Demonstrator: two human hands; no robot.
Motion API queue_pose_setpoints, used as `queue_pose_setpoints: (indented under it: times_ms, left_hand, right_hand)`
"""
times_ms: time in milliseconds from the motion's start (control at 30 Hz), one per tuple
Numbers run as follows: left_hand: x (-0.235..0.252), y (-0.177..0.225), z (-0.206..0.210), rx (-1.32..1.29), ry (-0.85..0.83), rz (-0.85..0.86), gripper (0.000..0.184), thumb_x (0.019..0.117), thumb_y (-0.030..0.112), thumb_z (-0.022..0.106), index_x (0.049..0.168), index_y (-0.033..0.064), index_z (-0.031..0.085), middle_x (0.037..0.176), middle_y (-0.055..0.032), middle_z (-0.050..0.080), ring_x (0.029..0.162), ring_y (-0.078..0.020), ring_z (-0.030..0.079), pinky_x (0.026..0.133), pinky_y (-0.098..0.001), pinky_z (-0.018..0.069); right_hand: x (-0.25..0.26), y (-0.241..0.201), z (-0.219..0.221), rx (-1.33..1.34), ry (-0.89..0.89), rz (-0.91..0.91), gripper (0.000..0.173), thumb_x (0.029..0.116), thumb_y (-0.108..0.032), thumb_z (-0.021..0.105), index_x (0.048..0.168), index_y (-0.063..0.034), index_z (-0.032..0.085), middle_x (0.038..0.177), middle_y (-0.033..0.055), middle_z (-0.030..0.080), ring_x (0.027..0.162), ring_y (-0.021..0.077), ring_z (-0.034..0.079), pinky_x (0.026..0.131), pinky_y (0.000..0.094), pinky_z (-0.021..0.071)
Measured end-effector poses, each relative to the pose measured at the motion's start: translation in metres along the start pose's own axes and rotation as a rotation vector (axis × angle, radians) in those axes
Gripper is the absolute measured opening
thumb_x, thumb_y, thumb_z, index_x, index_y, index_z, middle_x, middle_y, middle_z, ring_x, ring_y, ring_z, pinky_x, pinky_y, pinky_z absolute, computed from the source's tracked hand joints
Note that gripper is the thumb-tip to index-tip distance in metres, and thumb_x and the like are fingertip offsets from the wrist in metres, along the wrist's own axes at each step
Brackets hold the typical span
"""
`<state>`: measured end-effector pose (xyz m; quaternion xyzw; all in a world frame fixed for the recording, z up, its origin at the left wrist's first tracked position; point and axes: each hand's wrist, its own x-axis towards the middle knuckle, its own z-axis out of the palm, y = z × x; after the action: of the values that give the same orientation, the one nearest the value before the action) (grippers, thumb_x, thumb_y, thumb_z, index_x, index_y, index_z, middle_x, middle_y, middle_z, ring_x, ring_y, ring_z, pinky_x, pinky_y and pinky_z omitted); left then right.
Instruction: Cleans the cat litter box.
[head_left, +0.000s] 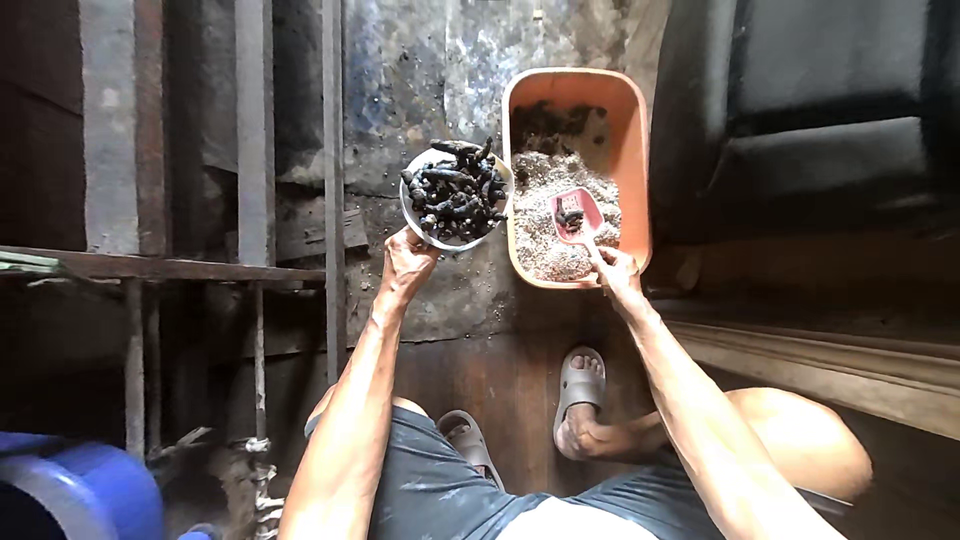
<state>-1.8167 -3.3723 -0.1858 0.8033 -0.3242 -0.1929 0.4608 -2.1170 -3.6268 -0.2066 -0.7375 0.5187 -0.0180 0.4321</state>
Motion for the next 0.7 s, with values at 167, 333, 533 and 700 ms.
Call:
queue_pose_setpoints:
  times_ms: [167, 333, 533, 700]
  left_hand:
    - [0.004, -0.007, 0.006, -0.042, 0.016, 0.012, 0.019, 0.0898, 0.009, 0.074, 0.106, -0.0001, 0.075, 0.103, -0.0139, 0.075, 0.097, -0.0165, 0.072, 0.094, -0.0388, 0.0559]
    - [0.007, -0.009, 0.011, -0.064, -0.011, 0.060, 0.019, 0.0891, 0.010, 0.075, 0.106, 0.0010, 0.075, 0.105, -0.0132, 0.075, 0.099, -0.0167, 0.072, 0.095, -0.0393, 0.0562]
    - [0.005, -0.010, 0.013, -0.030, -0.049, 0.155, 0.017, 0.0894, 0.010, 0.072, 0.105, 0.0029, 0.076, 0.103, -0.0123, 0.076, 0.098, -0.0191, 0.073, 0.093, -0.0430, 0.0567]
    - [0.001, -0.007, 0.014, -0.012, -0.092, 0.150, 0.015, 0.0892, 0.012, 0.073, 0.101, 0.0039, 0.077, 0.099, -0.0107, 0.076, 0.095, -0.0184, 0.073, 0.090, -0.0431, 0.0570]
  right_hand:
    - [0.004, -0.024, -0.036, -0.133, 0.017, -0.088, 0.031, 0.1045, -0.031, 0.059, 0.127, -0.0114, 0.070, 0.101, 0.0166, 0.072, 0.078, 0.0319, 0.067, 0.073, 0.0571, 0.0539]
    - [-0.013, -0.072, -0.081, -0.266, 0.046, -0.192, 0.029, 0.1048, -0.030, 0.058, 0.125, -0.0135, 0.072, 0.102, 0.0162, 0.073, 0.085, 0.0330, 0.069, 0.077, 0.0608, 0.0529]
    - [-0.036, -0.132, -0.107, -0.360, 0.069, -0.394, 0.028, 0.1053, -0.027, 0.055, 0.125, -0.0157, 0.072, 0.109, 0.0112, 0.074, 0.093, 0.0258, 0.071, 0.082, 0.0555, 0.0551]
    - [-0.042, -0.171, -0.085, -0.443, 0.122, -0.605, 0.028, 0.1029, -0.018, 0.056, 0.124, -0.0078, 0.072, 0.110, 0.0154, 0.072, 0.097, 0.0289, 0.070, 0.086, 0.0516, 0.0555]
